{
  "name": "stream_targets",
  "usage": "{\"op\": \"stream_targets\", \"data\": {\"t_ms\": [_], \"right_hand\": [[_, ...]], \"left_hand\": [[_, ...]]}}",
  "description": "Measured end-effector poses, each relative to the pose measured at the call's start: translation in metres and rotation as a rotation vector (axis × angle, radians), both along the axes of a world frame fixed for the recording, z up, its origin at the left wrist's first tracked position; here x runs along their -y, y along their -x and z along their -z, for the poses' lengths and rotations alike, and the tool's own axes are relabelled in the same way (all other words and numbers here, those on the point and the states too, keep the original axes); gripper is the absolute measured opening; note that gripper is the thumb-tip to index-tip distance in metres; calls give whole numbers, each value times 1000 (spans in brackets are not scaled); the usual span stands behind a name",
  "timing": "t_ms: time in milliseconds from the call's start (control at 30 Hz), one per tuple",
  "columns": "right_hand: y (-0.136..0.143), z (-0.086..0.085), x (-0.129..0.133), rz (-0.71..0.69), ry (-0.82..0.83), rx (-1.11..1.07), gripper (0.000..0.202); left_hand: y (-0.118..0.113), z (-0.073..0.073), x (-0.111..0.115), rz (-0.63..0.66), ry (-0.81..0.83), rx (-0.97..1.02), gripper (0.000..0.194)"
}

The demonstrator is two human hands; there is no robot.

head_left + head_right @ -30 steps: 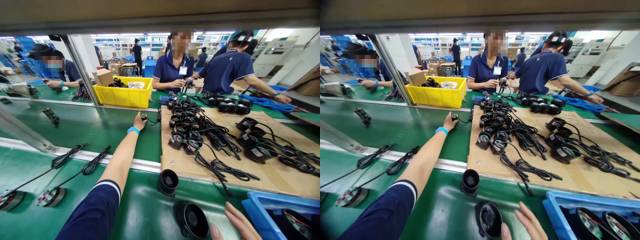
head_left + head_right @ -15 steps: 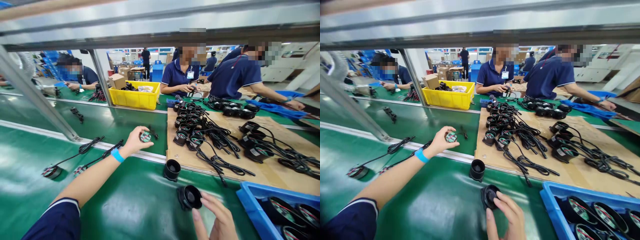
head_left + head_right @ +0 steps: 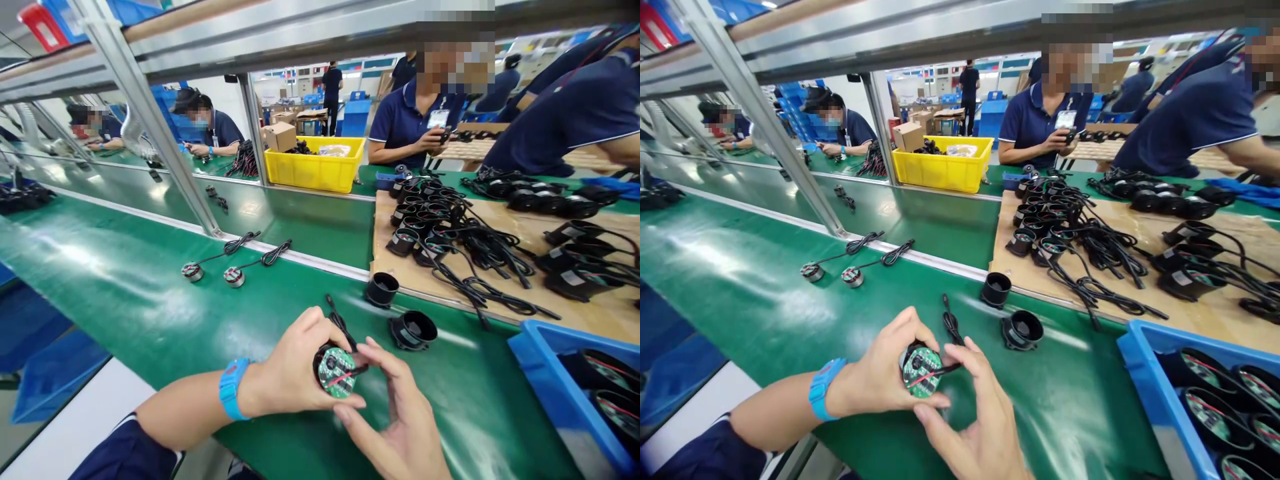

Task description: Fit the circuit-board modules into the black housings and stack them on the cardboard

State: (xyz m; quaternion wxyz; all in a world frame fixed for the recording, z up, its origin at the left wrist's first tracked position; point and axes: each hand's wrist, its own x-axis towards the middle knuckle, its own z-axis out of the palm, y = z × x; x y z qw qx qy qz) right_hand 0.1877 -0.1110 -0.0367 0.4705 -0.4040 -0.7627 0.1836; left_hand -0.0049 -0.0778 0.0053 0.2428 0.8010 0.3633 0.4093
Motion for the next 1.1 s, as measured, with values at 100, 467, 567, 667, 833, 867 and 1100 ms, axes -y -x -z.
{"op": "stream_targets", "data": {"t_ms": [100, 467, 567, 667, 833, 867, 1100], "right_hand": [[0, 2, 15, -33, 59, -77, 44], [5, 24, 53, 6, 274, -248, 36], [4, 28, 56, 4, 301, -273, 36], [1, 22, 55, 10, 243, -234, 45], [-4, 3, 50, -7, 78, -67, 52], [-4, 0, 50, 4, 61, -56, 48], [-3, 4, 54, 91, -79, -63, 44]], "left_hand": [[-2, -3, 14, -5, -25, 15, 52], [-14, 16, 35, -110, -287, 22, 39], [-16, 19, 38, -105, -284, 13, 40], [-20, 19, 42, -107, -233, 23, 43], [-23, 24, 53, -125, -207, 50, 61], [-23, 25, 55, -112, -216, 41, 60], [-23, 29, 58, -64, -275, -6, 56]]}}
